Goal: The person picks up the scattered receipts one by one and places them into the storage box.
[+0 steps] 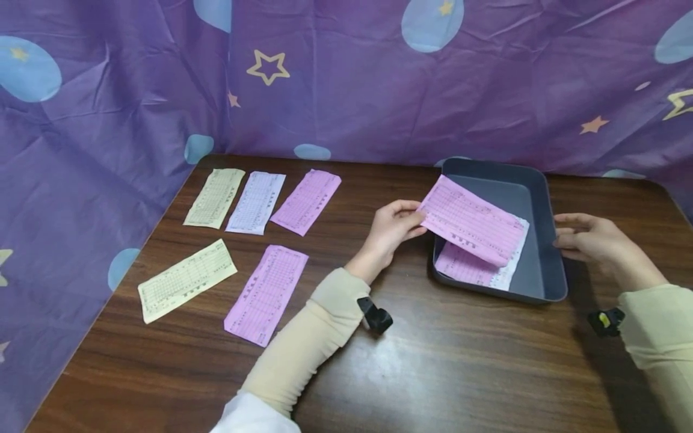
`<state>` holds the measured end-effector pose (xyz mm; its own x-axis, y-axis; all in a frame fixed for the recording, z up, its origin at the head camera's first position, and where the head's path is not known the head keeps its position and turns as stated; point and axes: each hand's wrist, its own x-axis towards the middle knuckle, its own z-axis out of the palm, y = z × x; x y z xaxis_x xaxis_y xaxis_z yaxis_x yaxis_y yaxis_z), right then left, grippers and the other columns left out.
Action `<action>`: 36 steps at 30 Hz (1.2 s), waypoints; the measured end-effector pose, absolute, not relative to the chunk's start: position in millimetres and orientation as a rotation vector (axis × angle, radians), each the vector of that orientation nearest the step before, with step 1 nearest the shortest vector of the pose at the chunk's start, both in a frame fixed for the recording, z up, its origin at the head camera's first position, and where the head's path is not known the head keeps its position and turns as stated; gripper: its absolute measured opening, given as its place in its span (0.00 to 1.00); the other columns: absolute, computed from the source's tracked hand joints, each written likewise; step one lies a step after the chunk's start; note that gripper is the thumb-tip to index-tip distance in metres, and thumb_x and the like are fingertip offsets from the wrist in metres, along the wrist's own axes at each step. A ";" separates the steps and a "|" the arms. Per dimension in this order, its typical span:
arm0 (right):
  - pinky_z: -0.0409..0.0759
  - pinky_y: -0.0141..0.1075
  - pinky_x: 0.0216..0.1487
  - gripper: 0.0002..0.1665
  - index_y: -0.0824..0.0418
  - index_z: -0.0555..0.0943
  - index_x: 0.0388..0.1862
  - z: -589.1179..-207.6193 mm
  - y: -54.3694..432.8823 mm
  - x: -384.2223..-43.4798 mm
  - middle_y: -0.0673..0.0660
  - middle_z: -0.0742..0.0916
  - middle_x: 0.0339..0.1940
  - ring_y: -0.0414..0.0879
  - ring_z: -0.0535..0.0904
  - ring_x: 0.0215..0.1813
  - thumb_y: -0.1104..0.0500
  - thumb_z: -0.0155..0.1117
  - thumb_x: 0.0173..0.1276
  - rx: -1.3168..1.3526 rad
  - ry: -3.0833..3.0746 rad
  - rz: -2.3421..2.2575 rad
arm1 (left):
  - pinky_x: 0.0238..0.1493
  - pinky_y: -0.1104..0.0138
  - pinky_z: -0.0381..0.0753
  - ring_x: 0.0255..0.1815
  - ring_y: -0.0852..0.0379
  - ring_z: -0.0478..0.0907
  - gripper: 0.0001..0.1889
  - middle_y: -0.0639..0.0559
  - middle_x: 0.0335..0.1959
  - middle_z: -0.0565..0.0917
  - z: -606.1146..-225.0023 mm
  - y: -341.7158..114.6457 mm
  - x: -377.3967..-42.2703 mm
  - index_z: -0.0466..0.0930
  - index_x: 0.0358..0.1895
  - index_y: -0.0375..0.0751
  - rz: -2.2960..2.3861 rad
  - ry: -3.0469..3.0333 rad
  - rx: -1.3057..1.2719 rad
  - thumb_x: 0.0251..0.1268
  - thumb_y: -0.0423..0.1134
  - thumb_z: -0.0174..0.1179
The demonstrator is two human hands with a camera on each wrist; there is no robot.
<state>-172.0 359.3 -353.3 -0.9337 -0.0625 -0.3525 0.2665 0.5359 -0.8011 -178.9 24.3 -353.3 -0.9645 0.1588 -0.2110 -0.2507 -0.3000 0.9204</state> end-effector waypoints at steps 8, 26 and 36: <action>0.81 0.21 0.35 0.34 0.81 0.51 0.66 -351.0 350.0 -173.6 0.23 0.75 0.25 0.21 0.74 0.33 0.69 0.52 0.67 0.180 2.486 -1.302 | 0.37 0.71 0.86 0.27 0.63 0.75 0.14 0.52 0.29 0.77 -356.6 39.4 -173.6 0.75 0.50 0.21 2.327 1.730 -0.065 0.61 0.21 0.56; 0.80 0.22 0.35 0.39 0.81 0.48 0.70 -348.9 332.3 -177.8 0.30 0.79 0.29 0.21 0.74 0.33 0.71 0.52 0.65 0.205 2.487 -1.269 | 0.30 0.78 0.82 0.28 0.58 0.82 0.10 0.36 0.38 0.86 -360.2 49.9 -171.0 0.81 0.45 0.30 1.906 2.307 0.194 0.60 0.27 0.60; 0.82 0.24 0.36 0.33 0.67 0.61 0.68 -363.5 339.6 -187.9 0.50 0.87 0.40 0.21 0.75 0.33 0.67 0.57 0.64 0.215 2.475 -1.301 | 0.33 0.83 0.75 0.37 0.56 0.85 0.11 0.43 0.37 0.88 -360.9 48.4 -168.0 0.83 0.44 0.37 1.672 2.575 0.343 0.57 0.30 0.64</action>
<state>-187.9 339.6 -363.5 -0.9322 -0.0221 -0.3612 0.2850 0.5704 -0.7704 -168.0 48.4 -360.9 -0.9740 0.2130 0.0769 0.1569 0.3897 0.9075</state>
